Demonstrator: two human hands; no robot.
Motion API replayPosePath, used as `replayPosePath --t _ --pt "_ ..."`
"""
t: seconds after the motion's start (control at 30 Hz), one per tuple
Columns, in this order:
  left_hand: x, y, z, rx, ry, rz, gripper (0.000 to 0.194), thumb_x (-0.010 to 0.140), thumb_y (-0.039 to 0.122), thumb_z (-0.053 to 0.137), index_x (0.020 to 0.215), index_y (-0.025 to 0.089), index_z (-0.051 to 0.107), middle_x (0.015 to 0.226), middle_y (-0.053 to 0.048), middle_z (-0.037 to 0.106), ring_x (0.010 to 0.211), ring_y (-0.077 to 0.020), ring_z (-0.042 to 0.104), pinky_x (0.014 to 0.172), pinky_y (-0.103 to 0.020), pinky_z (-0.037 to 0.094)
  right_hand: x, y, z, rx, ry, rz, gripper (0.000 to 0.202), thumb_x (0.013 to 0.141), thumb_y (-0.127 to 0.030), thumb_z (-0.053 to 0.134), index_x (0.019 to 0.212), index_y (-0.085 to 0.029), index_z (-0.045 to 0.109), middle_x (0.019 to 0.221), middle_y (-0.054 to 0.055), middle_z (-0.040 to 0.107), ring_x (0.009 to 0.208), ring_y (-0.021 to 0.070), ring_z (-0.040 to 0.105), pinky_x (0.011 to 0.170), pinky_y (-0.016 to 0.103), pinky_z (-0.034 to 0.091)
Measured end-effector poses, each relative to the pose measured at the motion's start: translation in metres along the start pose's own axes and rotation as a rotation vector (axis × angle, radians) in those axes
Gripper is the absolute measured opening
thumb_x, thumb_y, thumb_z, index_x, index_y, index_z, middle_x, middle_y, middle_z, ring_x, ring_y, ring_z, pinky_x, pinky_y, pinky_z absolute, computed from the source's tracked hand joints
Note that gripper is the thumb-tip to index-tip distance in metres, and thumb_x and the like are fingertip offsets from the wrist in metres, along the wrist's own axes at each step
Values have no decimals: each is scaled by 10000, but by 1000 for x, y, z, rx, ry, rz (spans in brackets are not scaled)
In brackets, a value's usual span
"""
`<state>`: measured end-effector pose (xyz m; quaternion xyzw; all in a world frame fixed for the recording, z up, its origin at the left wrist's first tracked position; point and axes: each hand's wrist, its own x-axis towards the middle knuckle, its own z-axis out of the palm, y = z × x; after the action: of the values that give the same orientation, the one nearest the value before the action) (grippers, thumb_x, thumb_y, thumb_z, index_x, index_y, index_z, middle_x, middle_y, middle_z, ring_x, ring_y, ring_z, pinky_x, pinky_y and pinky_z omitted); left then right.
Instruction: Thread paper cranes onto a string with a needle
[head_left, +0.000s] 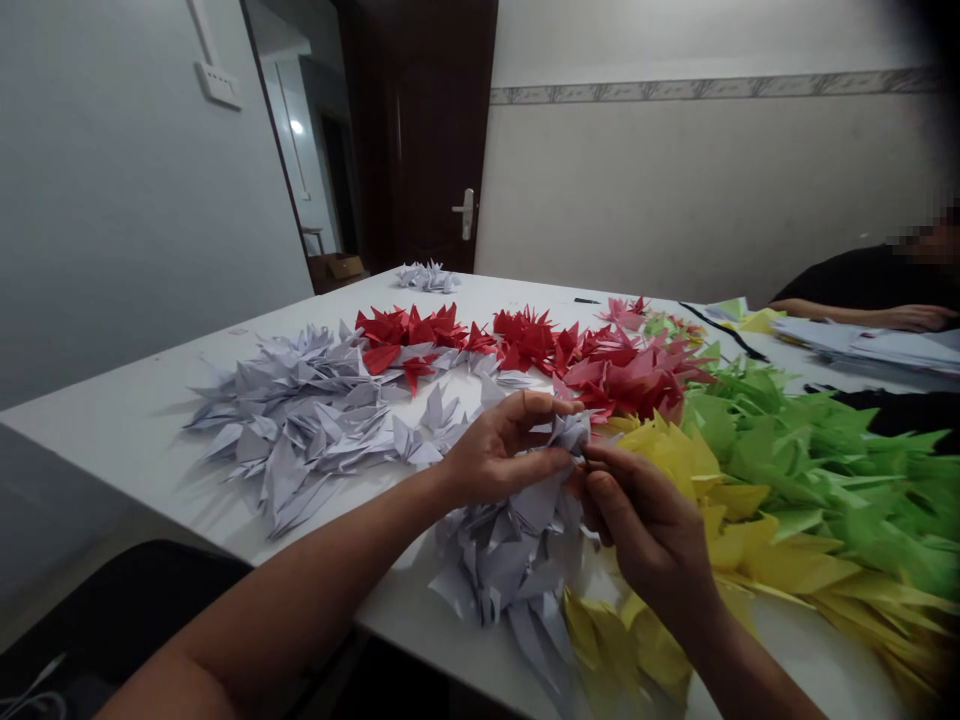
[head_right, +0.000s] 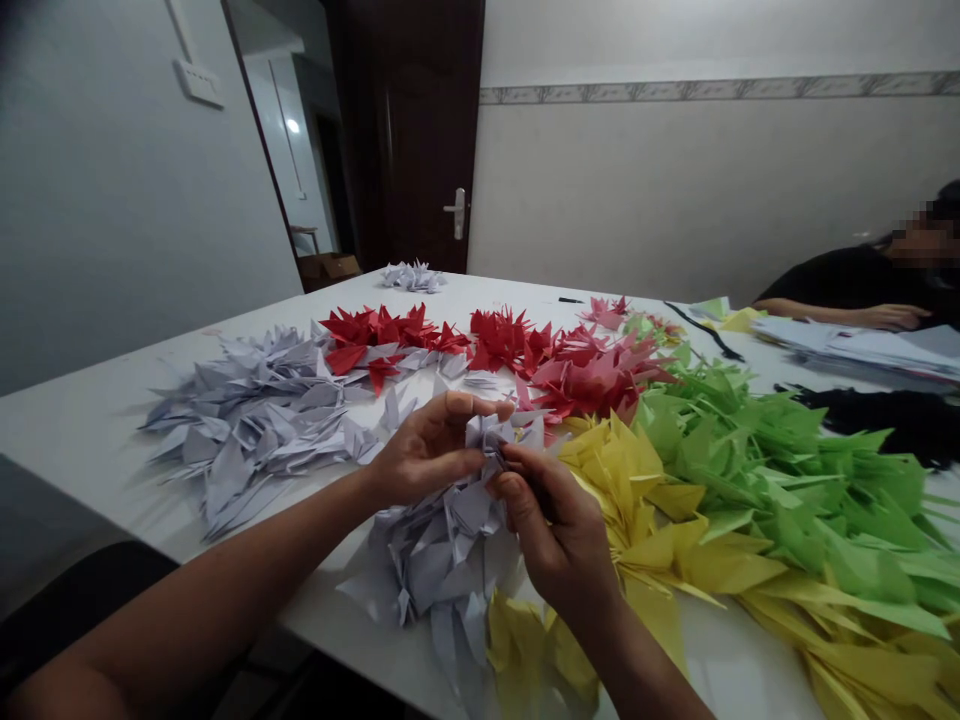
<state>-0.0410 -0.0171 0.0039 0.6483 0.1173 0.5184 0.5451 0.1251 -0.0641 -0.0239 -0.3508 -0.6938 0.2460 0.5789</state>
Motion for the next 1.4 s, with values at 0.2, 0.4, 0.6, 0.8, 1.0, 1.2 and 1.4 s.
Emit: replayPosePath --t 0.2,0.4,0.6,0.8,1.0,1.2,1.4 --pt "1 -1 3 109 120 16 277 747 249 683 999 183 589 977 -64 645 851 -151 623 708 -243 506 -1 -1 -1 -50 17 -34 256 877 -242 553 1129 -250 595 784 14 664 491 85 556 434 205 458" --pt "-1 -7 5 375 247 93 231 721 169 661 937 160 579 1044 -90 625 938 -168 618 809 -300 535 -3 -1 -2 -189 3 -146 281 866 -229 559 1144 -245 596 924 52 691 701 151 668 623 279 547" --pt "-5 -6 10 435 219 215 215 722 119 627 923 160 562 1071 -101 598 1023 -184 607 833 -312 543 1 2 3 -252 96 -96 261 861 -241 573 1121 -233 601 938 52 692 776 173 680 712 329 562" --pt "-7 -6 9 577 206 319 223 710 85 638 904 171 567 1084 -100 614 1037 -187 605 856 -327 530 4 0 3 -412 204 -129 219 847 -269 589 1043 -182 637 936 82 713 802 205 692 730 360 568" --pt "-6 -5 8 766 182 427 222 711 90 645 903 177 575 1032 -89 643 1003 -183 613 873 -357 521 8 -5 1 -606 220 -220 229 855 -290 571 999 -145 672 896 101 733 747 228 706 682 358 579" --pt "-5 -6 6 755 174 394 238 714 83 635 927 175 585 1041 -90 637 998 -188 614 877 -359 522 11 -6 -1 -631 174 -279 190 862 -247 553 952 -151 691 861 75 742 708 195 708 673 306 580" --pt "-7 -10 6 661 176 271 243 729 123 646 959 177 590 1118 -106 611 1050 -203 592 872 -360 525 9 -2 1 -568 185 -268 190 841 -236 587 1001 -182 671 881 55 735 729 180 703 695 296 578"
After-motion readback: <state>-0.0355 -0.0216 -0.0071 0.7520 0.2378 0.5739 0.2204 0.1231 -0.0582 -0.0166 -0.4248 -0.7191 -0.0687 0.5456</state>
